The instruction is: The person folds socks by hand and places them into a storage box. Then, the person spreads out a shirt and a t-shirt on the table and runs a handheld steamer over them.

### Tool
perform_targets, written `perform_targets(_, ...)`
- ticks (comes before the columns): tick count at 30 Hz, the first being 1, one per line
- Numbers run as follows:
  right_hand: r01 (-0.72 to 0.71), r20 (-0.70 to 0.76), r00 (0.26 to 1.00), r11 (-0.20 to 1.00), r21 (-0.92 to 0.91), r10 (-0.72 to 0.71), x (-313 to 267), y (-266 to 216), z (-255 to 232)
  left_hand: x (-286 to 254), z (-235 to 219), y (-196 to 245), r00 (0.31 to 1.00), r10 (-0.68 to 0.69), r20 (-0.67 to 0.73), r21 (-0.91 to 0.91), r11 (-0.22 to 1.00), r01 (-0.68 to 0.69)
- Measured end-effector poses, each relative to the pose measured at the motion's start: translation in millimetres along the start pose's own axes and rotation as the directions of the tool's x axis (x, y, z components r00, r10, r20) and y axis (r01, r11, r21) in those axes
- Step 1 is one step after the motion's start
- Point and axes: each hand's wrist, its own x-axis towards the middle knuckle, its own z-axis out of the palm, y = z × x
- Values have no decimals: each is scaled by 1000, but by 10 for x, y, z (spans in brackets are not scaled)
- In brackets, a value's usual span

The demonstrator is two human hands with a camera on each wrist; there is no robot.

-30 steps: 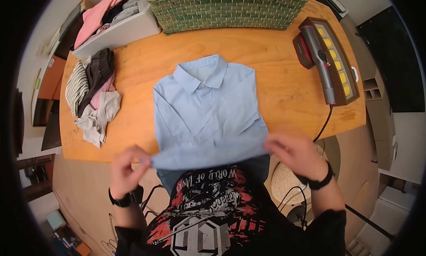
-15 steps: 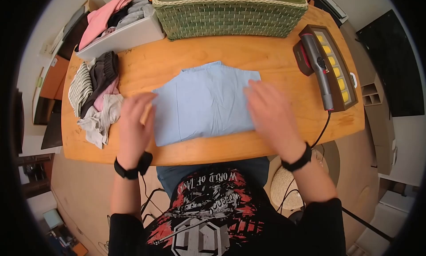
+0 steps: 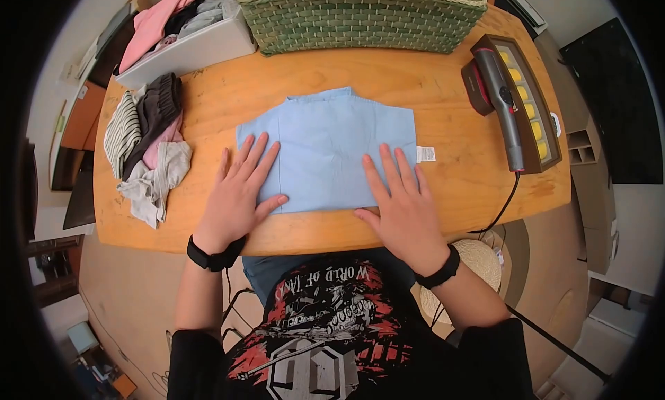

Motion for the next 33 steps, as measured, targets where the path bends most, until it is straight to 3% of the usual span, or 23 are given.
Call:
perform_targets(9,5,23,1000,1000,12,-6,21,34,-28,-85,-7,79,1000,-6,25,7,1000,6)
perform_targets(12,39,-59,997,999,-16,-40,14,21,-85,-245,-147,246,998,-32,44,8,999,32)
perform_targets(14,116,-94,990,991,68,-110,-57,-50,-186,-329,-308,354,991,-21,130,2,1000,21)
perform_targets(15,118,-90,990,990,71,-111,-138,-94,-202,-343,-370,402,999,4,47,-28,1000,-3)
perform_targets(16,-28,20,1000,961,276,24,-252,-142,-215,-378,-401,410,999,2,50,-29,1000,-1)
perform_targets(17,-191,155,979,873,450,134,-317,-159,-217,-416,-419,411,999,1,41,-115,993,4)
perform_targets(18,-193,158,978,872,449,135,-330,-141,-197,-439,-423,415,1000,-2,31,-200,980,8)
perform_targets(20,-503,503,848,547,669,165,-347,-106,-112,-460,-310,417,1000,17,-15,-232,972,-20)
perform_targets(21,-503,504,848,547,669,164,-343,-103,-66,-465,-240,412,997,34,-63,-261,964,-50)
perform_targets(23,-614,590,788,147,776,176,-338,-110,17,-472,-110,385,993,48,-106,-236,969,-72)
perform_targets(24,-615,591,786,145,775,178,-335,-115,32,-475,-79,382,987,66,-149,-211,973,-97)
perform_targets(26,-654,658,748,-72,753,91,-280,-114,44,-443,-90,418,984,87,-153,-219,968,-120)
perform_targets(28,-680,690,721,-125,722,63,-214,-127,33,-413,-91,494,982,103,-158,-224,965,-138)
perform_targets(30,-708,723,690,-178,683,33,-146,-162,-4,-390,-66,648,989,52,-139,-520,846,-118)
perform_targets(31,-706,738,675,-283,649,5,-117,-184,-48,-379,-48,739,989,52,-136,-523,845,-116)
perform_targets(32,-697,748,663,-383,606,-23,-99,-202,-69,-358,-30,837,998,43,-53,-640,765,-67)
perform_targets(33,-701,752,658,-381,602,-23,-109,-220,-21,-348,-15,927,998,44,33,-743,670,-5)
